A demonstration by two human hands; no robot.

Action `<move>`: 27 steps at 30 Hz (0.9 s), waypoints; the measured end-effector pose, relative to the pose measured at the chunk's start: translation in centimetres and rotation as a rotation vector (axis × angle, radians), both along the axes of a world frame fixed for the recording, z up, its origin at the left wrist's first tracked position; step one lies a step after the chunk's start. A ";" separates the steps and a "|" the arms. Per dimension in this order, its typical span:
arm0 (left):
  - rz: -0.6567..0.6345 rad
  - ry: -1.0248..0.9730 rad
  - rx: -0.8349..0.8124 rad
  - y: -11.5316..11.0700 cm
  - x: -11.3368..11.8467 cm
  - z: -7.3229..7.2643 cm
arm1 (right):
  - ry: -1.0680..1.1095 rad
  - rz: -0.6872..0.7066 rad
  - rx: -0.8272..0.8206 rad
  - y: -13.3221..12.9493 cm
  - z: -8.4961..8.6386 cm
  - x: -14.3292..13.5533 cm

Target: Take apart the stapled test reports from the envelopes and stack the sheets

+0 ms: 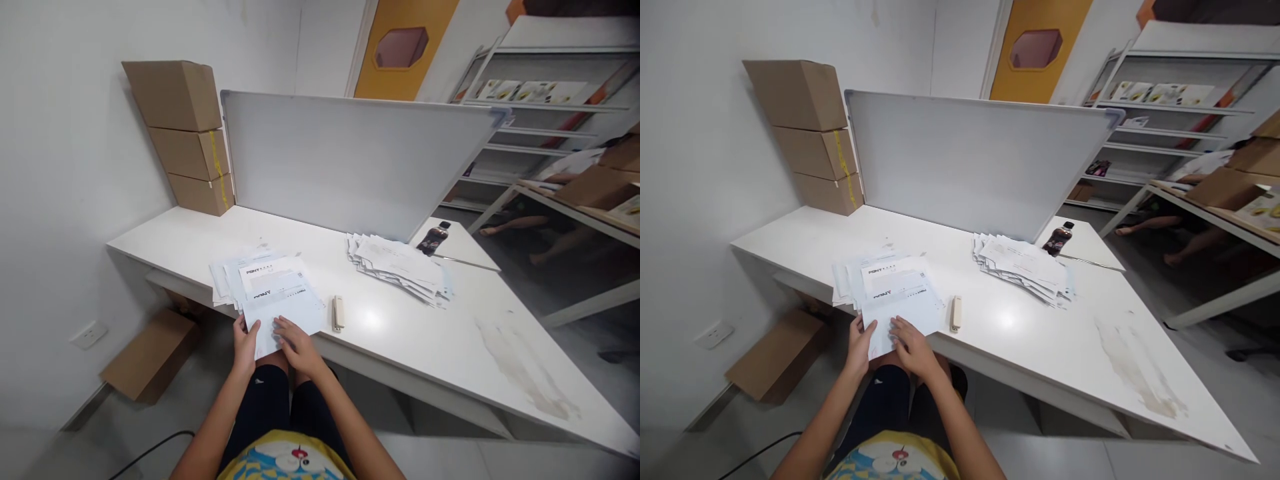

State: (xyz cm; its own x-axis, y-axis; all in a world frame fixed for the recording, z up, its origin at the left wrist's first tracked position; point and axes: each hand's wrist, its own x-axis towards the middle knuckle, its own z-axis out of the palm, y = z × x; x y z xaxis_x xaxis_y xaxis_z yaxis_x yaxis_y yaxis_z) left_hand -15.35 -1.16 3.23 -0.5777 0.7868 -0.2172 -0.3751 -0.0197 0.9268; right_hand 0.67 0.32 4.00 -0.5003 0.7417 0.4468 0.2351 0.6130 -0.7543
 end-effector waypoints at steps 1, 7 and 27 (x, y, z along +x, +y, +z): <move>-0.023 -0.022 -0.025 -0.1 0.0 -0.1 | 0.021 -0.011 -0.013 -0.3 0.1 0.0; -0.196 -0.211 -0.019 -1.5 -0.3 0.1 | 0.321 -0.259 -0.143 -3.5 -1.3 1.6; -0.258 -0.044 -0.085 -6.2 -1.4 -0.1 | 0.660 -0.311 -1.020 -6.7 -0.7 5.7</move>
